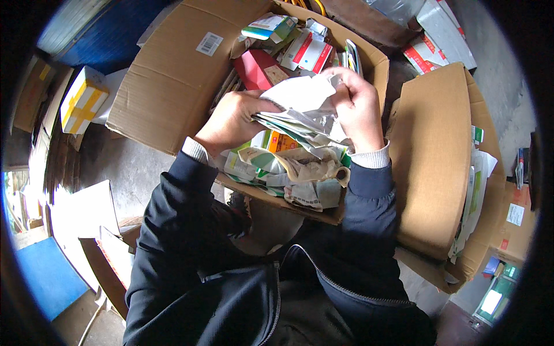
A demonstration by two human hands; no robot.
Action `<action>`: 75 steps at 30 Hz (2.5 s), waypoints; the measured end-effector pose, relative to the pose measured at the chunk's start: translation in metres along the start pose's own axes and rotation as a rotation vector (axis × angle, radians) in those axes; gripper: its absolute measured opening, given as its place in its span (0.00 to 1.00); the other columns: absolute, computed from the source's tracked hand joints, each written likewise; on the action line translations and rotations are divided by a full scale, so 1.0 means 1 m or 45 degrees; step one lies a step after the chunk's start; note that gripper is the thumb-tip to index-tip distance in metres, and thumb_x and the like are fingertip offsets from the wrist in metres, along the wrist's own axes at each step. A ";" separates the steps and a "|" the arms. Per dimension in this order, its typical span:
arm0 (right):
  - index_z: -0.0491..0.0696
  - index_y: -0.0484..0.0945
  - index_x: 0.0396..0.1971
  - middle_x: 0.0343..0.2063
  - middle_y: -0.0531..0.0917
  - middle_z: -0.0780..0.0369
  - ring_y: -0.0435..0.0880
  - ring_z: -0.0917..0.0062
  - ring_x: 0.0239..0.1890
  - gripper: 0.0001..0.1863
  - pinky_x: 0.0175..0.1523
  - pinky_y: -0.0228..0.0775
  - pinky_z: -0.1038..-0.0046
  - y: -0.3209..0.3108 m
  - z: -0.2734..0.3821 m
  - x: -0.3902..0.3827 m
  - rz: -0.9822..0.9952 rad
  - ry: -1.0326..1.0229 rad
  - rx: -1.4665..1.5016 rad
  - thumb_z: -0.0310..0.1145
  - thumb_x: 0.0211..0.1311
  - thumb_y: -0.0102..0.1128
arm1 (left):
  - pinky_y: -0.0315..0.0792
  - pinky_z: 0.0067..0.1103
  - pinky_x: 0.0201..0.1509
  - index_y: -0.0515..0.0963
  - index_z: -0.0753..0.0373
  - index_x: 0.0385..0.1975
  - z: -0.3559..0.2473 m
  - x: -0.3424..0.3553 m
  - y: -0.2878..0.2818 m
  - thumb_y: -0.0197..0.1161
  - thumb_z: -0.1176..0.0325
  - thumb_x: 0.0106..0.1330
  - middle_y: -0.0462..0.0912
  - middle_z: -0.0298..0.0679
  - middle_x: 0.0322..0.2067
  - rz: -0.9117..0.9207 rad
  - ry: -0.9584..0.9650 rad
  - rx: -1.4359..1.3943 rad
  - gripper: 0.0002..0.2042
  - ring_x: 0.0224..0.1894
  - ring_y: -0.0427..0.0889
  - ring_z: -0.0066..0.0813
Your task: The person opens and closes cardboard boxes, then sorts through small paper and cardboard items inside, picking them up, briefly inspecting them, and placing them back into the boxes. The person also moves a red plastic bag and shifts boxes around the floor.
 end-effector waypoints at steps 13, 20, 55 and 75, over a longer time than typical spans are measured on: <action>0.42 0.85 0.41 0.38 0.87 0.66 0.82 0.85 0.41 0.07 0.51 0.74 0.78 0.004 -0.034 -0.023 0.321 0.275 0.240 0.21 0.65 0.62 | 0.78 0.27 0.51 0.86 0.66 0.40 0.001 -0.011 -0.001 0.78 0.74 0.51 0.88 0.44 0.42 0.197 -0.077 -0.399 0.15 0.43 0.87 0.38; 0.40 0.79 0.50 0.41 0.86 0.60 0.85 0.75 0.41 0.19 0.50 0.75 0.75 0.090 -0.110 0.059 0.142 0.240 0.610 0.41 0.71 0.61 | 0.79 0.28 0.53 0.78 0.67 0.54 0.021 -0.033 -0.052 0.76 0.79 0.51 0.88 0.47 0.43 -0.005 -0.525 -0.135 0.27 0.46 0.87 0.32; 0.55 0.82 0.41 0.43 0.85 0.58 0.80 0.56 0.57 0.15 0.61 0.73 0.59 0.182 -0.178 0.201 0.558 -0.756 -0.787 0.23 0.54 0.60 | 0.81 0.33 0.43 0.80 0.56 0.56 0.027 -0.029 -0.036 0.72 0.72 0.53 0.87 0.46 0.35 0.263 -0.464 0.453 0.26 0.37 0.86 0.48; 0.41 0.79 0.46 0.39 0.87 0.61 0.84 0.77 0.36 0.24 0.44 0.77 0.72 0.069 -0.056 0.015 -0.092 0.107 0.556 0.43 0.58 0.77 | 0.78 0.32 0.56 0.75 0.67 0.57 0.049 -0.012 0.000 0.64 0.67 0.70 0.84 0.45 0.49 -0.540 -0.741 -1.211 0.19 0.49 0.84 0.35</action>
Point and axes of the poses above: each hand's wrist, its own x-axis towards the middle knuckle, its own y-axis out of the palm, z = x × y, the point moved 6 cm from there along x, towards the middle knuckle
